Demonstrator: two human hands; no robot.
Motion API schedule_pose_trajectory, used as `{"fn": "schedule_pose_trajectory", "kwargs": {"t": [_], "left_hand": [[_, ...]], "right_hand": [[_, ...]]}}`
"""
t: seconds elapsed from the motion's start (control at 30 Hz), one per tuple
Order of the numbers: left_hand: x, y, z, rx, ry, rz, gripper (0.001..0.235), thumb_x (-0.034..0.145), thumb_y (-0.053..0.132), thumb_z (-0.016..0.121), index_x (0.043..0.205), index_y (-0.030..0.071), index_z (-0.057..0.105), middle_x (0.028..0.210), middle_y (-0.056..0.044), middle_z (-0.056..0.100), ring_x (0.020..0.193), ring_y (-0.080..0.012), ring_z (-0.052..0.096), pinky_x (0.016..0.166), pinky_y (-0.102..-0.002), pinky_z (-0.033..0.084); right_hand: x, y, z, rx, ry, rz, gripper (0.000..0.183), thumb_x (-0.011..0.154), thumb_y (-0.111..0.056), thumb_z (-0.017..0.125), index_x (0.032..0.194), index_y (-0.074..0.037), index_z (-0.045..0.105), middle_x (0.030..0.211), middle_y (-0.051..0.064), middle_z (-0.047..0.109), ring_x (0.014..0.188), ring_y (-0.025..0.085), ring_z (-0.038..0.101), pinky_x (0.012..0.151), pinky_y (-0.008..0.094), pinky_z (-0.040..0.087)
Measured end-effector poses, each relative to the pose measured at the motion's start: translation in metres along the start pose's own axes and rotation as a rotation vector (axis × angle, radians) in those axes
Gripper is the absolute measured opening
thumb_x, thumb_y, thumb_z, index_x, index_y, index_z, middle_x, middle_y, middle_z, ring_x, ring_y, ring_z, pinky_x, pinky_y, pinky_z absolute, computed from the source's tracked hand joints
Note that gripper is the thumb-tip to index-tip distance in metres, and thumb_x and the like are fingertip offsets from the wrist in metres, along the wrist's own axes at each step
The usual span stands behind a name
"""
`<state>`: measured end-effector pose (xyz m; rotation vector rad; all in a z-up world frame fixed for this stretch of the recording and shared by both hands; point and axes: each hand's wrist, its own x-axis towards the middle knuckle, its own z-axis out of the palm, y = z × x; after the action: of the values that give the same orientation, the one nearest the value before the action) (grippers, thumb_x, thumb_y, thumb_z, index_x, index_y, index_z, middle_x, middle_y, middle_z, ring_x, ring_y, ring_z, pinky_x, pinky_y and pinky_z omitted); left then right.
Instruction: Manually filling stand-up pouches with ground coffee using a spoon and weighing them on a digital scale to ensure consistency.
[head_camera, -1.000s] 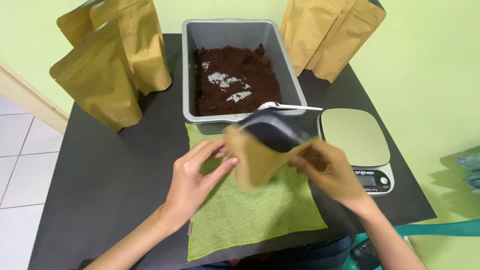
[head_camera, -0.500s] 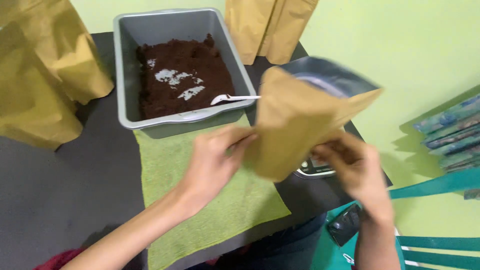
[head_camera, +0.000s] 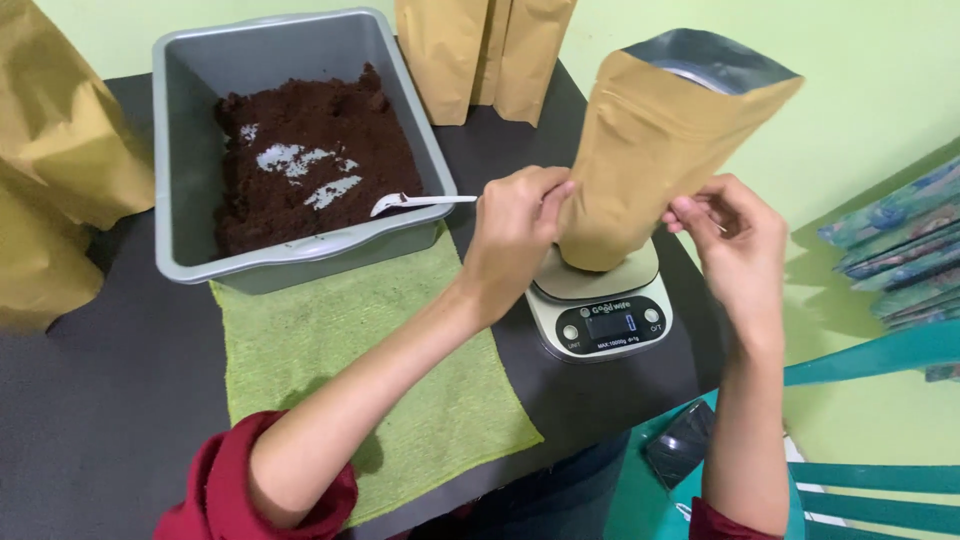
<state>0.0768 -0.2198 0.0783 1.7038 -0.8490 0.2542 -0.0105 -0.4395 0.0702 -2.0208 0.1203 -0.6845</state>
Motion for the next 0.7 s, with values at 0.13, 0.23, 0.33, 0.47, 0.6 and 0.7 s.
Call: {"fn": "schedule_pose_trajectory", "kwargs": {"t": [0.13, 0.23, 0.33, 0.47, 0.6, 0.7], "left_hand": [[-0.017, -0.016, 0.002, 0.087, 0.055, 0.080, 0.015, 0.100, 0.005, 0.062, 0.113, 0.002, 0.056, 0.100, -0.012, 0.062, 0.081, -0.0207, 0.060, 0.079, -0.033, 0.050], [-0.046, 0.005, -0.021, 0.125, 0.063, 0.211, 0.039, 0.100, -0.001, 0.068, 0.136, -0.003, 0.054, 0.123, -0.020, 0.068, 0.097, -0.0241, 0.073, 0.094, -0.033, 0.063], [-0.095, 0.006, -0.046, 0.175, -0.050, 0.213, 0.023, 0.100, 0.000, 0.064, 0.123, -0.003, 0.062, 0.113, -0.017, 0.071, 0.097, -0.0233, 0.073, 0.093, -0.032, 0.062], [-0.150, -0.014, -0.072, 0.398, -0.200, 0.155, 0.016, 0.105, 0.011, 0.054, 0.110, 0.004, 0.068, 0.076, -0.009, 0.073, 0.044, -0.0128, 0.062, 0.033, -0.016, 0.060], [-0.177, -0.036, -0.076, 0.423, -0.221, 0.094, 0.014, 0.102, 0.013, 0.056, 0.107, 0.009, 0.069, 0.053, 0.001, 0.063, 0.027, -0.0061, 0.047, 0.018, -0.020, 0.038], [-0.187, -0.047, -0.070, 0.338, -0.352, 0.008, 0.015, 0.104, 0.016, 0.055, 0.107, 0.008, 0.067, 0.060, -0.001, 0.069, 0.029, -0.0059, 0.054, 0.018, -0.013, 0.046]], "right_hand": [[-0.005, 0.003, 0.004, 0.063, -0.003, 0.029, 0.006, 0.109, -0.006, 0.062, 0.112, -0.001, 0.062, 0.104, 0.008, 0.064, 0.088, 0.016, 0.067, 0.083, 0.026, 0.058], [-0.026, -0.008, -0.007, 0.054, 0.096, -0.034, 0.018, 0.112, -0.013, 0.055, 0.123, 0.001, 0.055, 0.118, 0.015, 0.061, 0.091, 0.020, 0.066, 0.082, 0.029, 0.059], [-0.051, 0.002, -0.021, 0.041, 0.264, -0.047, 0.022, 0.116, -0.018, 0.051, 0.128, 0.001, 0.052, 0.118, 0.019, 0.061, 0.087, 0.021, 0.063, 0.078, 0.030, 0.057], [-0.066, 0.064, -0.032, 0.218, 0.445, 0.110, 0.016, 0.116, -0.019, 0.048, 0.123, -0.007, 0.056, 0.101, 0.010, 0.061, 0.078, 0.015, 0.059, 0.072, 0.024, 0.051], [-0.074, 0.099, -0.024, 0.159, 0.376, 0.195, 0.020, 0.114, -0.024, 0.049, 0.124, -0.008, 0.056, 0.098, 0.008, 0.062, 0.075, 0.012, 0.058, 0.064, 0.023, 0.047], [-0.078, 0.090, -0.023, 0.057, 0.336, 0.293, 0.019, 0.112, -0.021, 0.050, 0.121, -0.006, 0.057, 0.092, 0.007, 0.064, 0.075, 0.010, 0.056, 0.071, 0.022, 0.046]]}}
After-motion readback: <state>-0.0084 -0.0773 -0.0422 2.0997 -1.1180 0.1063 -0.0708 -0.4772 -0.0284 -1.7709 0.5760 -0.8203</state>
